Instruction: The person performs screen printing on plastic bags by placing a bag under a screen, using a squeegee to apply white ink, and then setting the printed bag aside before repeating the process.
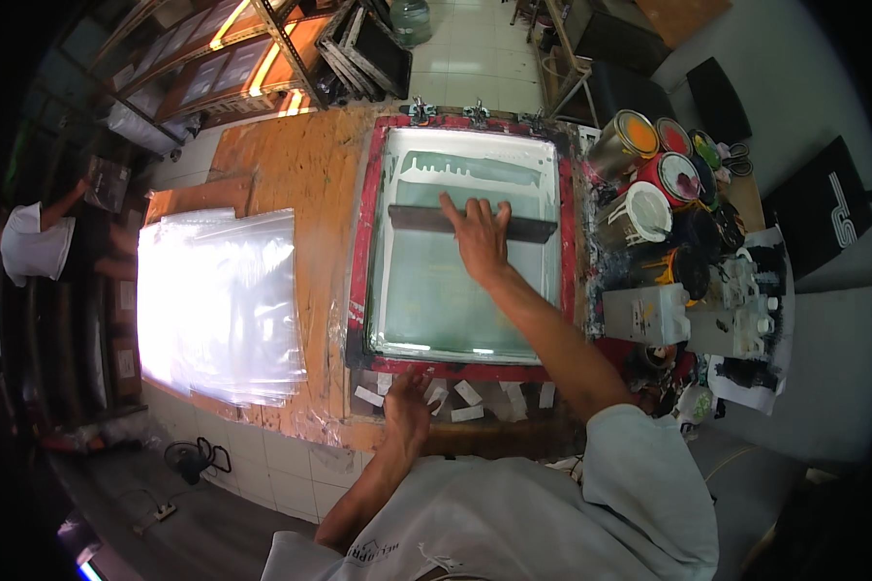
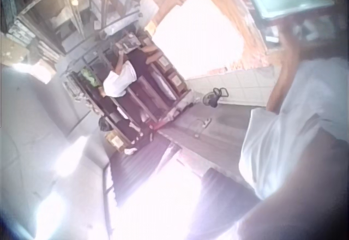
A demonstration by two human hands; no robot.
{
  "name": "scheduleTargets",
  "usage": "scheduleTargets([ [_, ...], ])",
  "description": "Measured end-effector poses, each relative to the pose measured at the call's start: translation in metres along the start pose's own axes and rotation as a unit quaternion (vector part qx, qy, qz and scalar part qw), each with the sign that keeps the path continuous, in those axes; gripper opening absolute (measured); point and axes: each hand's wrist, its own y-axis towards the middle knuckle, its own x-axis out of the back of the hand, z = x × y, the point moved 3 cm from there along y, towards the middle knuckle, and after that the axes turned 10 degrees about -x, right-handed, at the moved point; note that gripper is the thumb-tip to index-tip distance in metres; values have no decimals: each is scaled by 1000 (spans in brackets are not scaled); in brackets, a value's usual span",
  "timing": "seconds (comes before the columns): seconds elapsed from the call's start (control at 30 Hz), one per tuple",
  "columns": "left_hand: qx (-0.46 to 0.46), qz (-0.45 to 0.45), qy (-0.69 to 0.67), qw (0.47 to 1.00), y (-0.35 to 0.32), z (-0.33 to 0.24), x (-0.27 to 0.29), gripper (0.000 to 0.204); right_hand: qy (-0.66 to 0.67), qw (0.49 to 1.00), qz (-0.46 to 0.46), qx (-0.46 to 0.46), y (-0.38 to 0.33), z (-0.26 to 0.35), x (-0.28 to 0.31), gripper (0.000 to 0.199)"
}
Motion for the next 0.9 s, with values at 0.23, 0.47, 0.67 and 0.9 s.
scheduleTargets([
  [0.23,-6,-17,-1,1000,-5,0,2,22,-37,998,51,-14,99,-35,-32,76],
  [0.47,1,-17,-13,1000,-3,-5,9,18,26,955,295,-22,54,-18,12,75],
  [0.67,-44,59,0,997,-21,-31,-7,21,79,970,232,-10,-84,48,116,77],
  [0.9,-125,142,2,982,-62,-97,-57,21,45,998,33,0,-99,95,209,61],
])
